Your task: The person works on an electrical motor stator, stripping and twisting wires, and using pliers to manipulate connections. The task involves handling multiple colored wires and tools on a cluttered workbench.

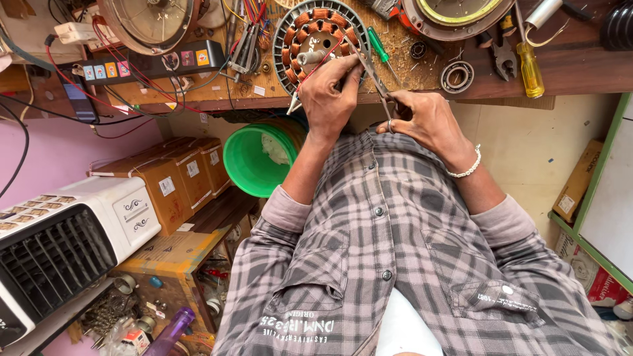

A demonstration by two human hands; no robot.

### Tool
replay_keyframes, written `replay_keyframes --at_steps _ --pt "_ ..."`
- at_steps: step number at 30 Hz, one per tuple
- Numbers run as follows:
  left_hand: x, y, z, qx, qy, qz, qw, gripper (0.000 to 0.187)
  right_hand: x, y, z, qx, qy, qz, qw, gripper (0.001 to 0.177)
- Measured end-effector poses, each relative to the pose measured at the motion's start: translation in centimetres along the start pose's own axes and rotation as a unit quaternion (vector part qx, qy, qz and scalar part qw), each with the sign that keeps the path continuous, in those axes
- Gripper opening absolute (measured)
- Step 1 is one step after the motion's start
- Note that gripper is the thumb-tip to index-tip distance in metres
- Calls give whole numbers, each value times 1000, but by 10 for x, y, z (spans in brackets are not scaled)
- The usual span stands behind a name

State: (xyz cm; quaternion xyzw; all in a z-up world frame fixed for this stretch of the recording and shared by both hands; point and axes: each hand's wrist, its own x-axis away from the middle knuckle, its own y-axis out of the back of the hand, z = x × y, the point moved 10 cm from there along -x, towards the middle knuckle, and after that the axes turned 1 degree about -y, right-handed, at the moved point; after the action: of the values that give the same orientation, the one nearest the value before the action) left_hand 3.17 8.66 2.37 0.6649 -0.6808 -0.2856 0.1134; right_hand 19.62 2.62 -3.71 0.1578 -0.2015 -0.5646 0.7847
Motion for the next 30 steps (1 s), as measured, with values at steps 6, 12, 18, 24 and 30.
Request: replay_keyframes --at_steps 6,12,18,24,30 --pt "-1 3 -5 4 -26 -6 1000 14 5 3 -3 10 -2 -4 1000 53" --pt "-4 7 15 -24 81 -29 996 34 10 25 -14 -58 -75 -12 995 54" --pt "-5 6 9 -24 24 -96 995 23 -33 14 -25 82 -56 60 993 87" --pt "0 6 15 3 63 -133 989 23 -48 15 14 126 119 19 985 80" --pt "0 8 14 1 85 -148 985 23 -56 27 8 152 76 57 984 80"
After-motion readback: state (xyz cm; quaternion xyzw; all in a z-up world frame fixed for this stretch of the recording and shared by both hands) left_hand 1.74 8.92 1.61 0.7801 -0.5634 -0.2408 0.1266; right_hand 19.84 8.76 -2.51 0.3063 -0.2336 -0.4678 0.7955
